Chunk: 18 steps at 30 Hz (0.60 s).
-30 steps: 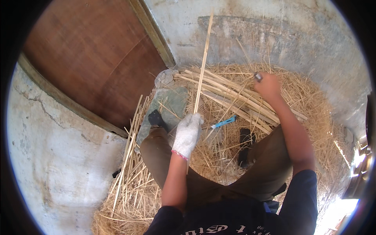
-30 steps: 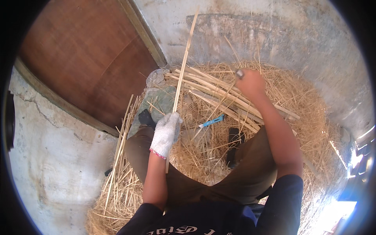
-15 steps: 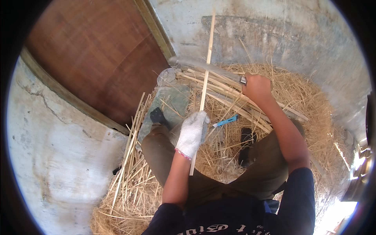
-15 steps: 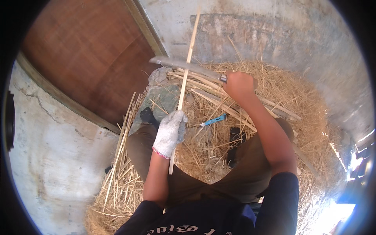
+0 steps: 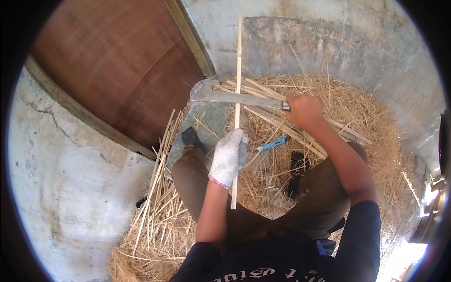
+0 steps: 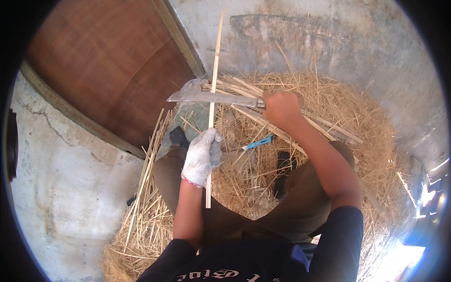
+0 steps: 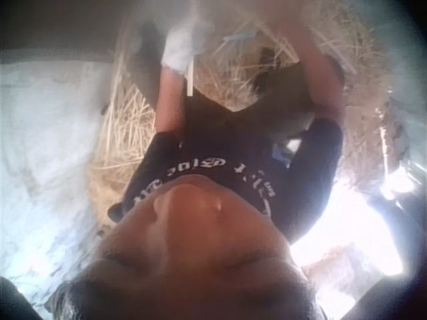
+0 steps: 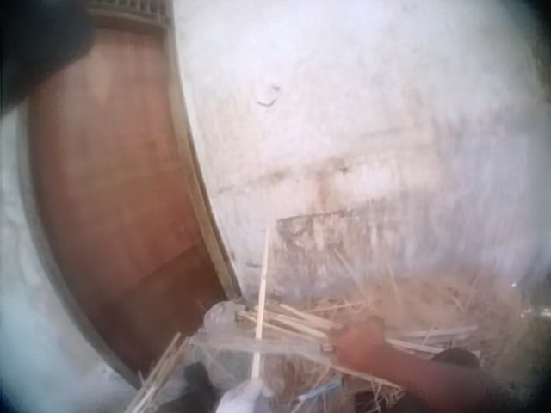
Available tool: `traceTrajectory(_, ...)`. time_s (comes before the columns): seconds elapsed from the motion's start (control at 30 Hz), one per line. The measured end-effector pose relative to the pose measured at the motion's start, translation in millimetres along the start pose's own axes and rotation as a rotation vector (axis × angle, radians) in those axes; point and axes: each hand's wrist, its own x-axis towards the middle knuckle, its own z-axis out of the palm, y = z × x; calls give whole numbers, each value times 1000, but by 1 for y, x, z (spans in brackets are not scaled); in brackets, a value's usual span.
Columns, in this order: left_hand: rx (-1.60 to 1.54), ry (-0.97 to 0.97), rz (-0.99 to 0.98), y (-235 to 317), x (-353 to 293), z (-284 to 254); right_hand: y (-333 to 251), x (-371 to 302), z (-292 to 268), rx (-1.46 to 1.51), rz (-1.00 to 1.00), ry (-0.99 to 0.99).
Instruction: The person sits on a concrete floor surrounded by straw and uses a large knife to split long bamboo strips into thinner slivers. They hold the bamboo with a gloved left hand and use the knife in their right hand to shave and split the material, discarding the resulting pieces onto the floor.
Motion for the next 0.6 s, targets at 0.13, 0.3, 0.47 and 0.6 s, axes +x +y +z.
traceTrajectory(0.13, 23, 28, 54, 2, -4, -8, 8, 3, 8, -49, -117, 18)
traceTrajectory(0.3, 7, -9, 14, 8, -9, 2, 17, 12, 9, 66, 149, 6)
traceTrajectory(0.47, 15, -2, -1, 5, -11, -1, 22, 3, 10, 47, -91, -16)
traceTrajectory(0.6, -87, -132, -41, 2, -22, 5, 39, 15, 16, 146, 265, 50)
